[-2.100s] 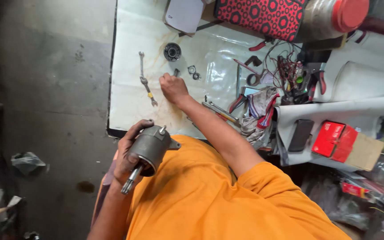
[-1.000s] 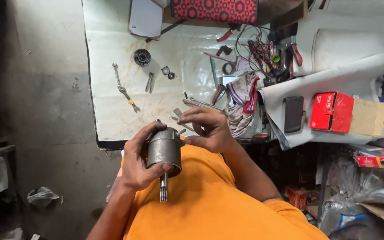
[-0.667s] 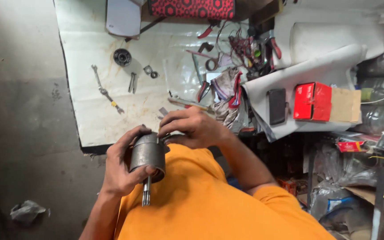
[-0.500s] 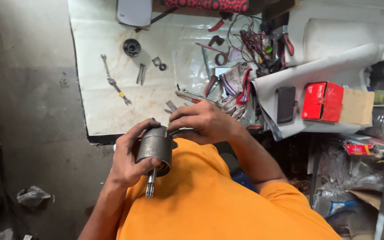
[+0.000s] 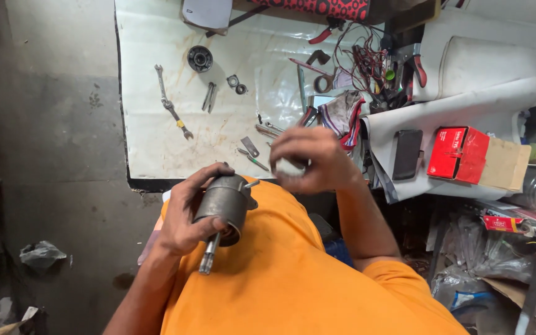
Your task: Repairing or reassembling a motorcycle starter motor component.
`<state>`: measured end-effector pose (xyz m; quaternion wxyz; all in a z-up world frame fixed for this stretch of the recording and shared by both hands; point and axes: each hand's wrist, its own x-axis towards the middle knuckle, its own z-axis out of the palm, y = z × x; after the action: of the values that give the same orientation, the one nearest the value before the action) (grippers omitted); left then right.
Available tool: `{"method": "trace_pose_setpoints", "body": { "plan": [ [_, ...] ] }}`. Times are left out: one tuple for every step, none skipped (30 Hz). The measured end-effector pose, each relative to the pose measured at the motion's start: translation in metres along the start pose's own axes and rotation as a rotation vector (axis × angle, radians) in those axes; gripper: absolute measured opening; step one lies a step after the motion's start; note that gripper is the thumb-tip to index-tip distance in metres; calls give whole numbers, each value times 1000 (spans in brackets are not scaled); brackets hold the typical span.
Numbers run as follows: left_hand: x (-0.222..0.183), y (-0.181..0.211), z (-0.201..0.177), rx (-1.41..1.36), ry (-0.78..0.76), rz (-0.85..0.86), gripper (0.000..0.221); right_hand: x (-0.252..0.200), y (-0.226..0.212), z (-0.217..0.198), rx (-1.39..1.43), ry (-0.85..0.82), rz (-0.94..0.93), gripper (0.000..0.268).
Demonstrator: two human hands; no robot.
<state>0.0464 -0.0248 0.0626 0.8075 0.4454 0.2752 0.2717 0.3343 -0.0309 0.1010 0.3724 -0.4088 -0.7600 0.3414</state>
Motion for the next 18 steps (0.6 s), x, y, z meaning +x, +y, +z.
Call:
{"method": "trace_pose_setpoints", "body": {
  "plan": [
    [-2, -4, -4, -2, 0, -1, 91, -1, 21, 6, 0, -1, 2, 22],
    [-2, -8, -8, 12, 19, 29, 93, -3, 41, 10, -103, 67, 115, 21],
    [-2, -12, -12, 26, 37, 59, 96, -5, 62, 14, -207, 134, 230, 19],
    [-3, -15, -14, 27, 29, 56, 96, -12, 100, 31, -210, 141, 235, 19],
    [-4, -18, -16, -42, 41, 32, 100, -19, 138, 47, -295, 136, 355, 18],
    [-5, -22, -18, -111, 56, 6, 103, -27, 176, 63, -377, 126, 476, 18],
    [-5, -28, -21, -110, 51, 1, 103, -36, 200, 78, -377, 130, 481, 18],
    [-6, -33, -24, -156, 59, -8, 105, -44, 225, 95, -457, 121, 543, 19],
    [-7, -38, -27, -202, 67, -16, 106, -51, 249, 111, -536, 111, 606, 21],
    [-6, -34, -26, -199, 72, -20, 106, -53, 258, 119, -529, 110, 605, 21],
    [-6, -30, -25, -189, 84, -27, 105, -55, 266, 128, -574, 104, 647, 21],
    [-6, -26, -24, -180, 96, -32, 105, -57, 274, 135, -620, 96, 687, 22],
    [-6, -25, -24, -179, 102, -35, 105, -56, 274, 138, -613, 93, 687, 22],
    [-5, -24, -24, -185, 101, -32, 105, -58, 274, 139, -623, 92, 701, 22],
    [-4, -23, -24, -190, 100, -29, 105, -59, 275, 141, -633, 91, 716, 22],
    [-3, -24, -27, -189, 99, -33, 105, -56, 273, 138, -630, 93, 719, 22],
    [-1, -26, -30, -149, 95, -20, 105, -53, 272, 135, -617, 112, 702, 26],
    [0, -28, -31, -113, 88, -12, 105, -54, 269, 132, -605, 130, 692, 29]
  ]
}}
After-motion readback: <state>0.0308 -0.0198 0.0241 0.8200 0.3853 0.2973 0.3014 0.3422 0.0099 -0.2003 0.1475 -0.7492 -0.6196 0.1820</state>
